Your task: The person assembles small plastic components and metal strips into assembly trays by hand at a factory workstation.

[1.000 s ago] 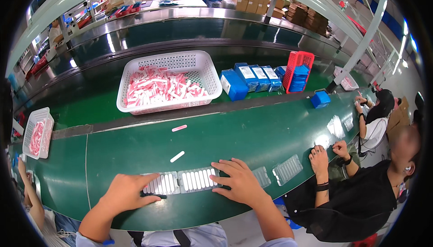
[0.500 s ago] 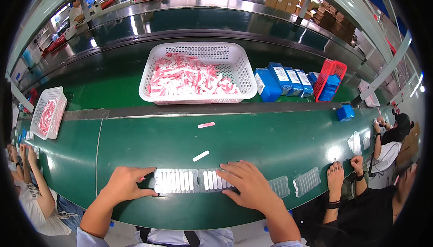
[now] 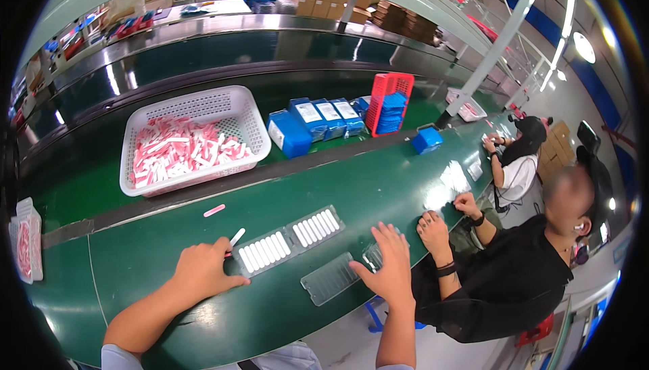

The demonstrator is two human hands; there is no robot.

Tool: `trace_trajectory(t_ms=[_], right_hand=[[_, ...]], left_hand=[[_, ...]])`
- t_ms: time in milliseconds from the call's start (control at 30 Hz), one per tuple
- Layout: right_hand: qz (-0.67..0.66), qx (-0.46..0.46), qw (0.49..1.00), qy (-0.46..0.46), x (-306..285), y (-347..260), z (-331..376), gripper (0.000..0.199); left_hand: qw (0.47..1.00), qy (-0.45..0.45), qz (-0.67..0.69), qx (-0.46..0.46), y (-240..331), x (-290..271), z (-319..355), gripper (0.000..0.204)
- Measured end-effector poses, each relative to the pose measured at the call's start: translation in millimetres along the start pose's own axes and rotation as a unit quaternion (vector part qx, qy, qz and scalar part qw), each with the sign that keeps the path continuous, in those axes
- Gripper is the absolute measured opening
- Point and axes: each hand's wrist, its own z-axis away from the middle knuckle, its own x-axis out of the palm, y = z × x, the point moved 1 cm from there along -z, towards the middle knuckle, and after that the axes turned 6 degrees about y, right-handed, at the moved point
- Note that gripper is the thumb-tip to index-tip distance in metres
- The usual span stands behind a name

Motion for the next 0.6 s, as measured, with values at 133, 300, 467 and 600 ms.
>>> trace_trajectory(t_ms=[133, 300, 467, 600], right_hand=[[-0.025, 0.020, 0.999, -0.027, 5.8, 20.3, 27.8, 0.085], [-0.048, 0.008, 0.998, -0.035, 28.4, -2.6, 48.8, 0.080], [0.020, -0.037, 0.996, -0.082, 35.6, -51.7, 62.6, 0.059], [0.053, -0.052, 0.993, -0.095, 47.7, -99.3, 68.9, 0.061]], left_hand=[[1.000, 0.015, 0.009, 0.009, 21.0, 10.0, -42.7, 0.070], [0.999, 0.047, 0.009, 0.005, 19.9, 7.3, -60.5, 0.074], [0.990, 0.132, 0.039, -0.027, -50.1, -23.5, -31.8, 0.061], [0.994, 0.107, 0.024, 0.001, -69.6, -20.8, -2.9, 0.046]])
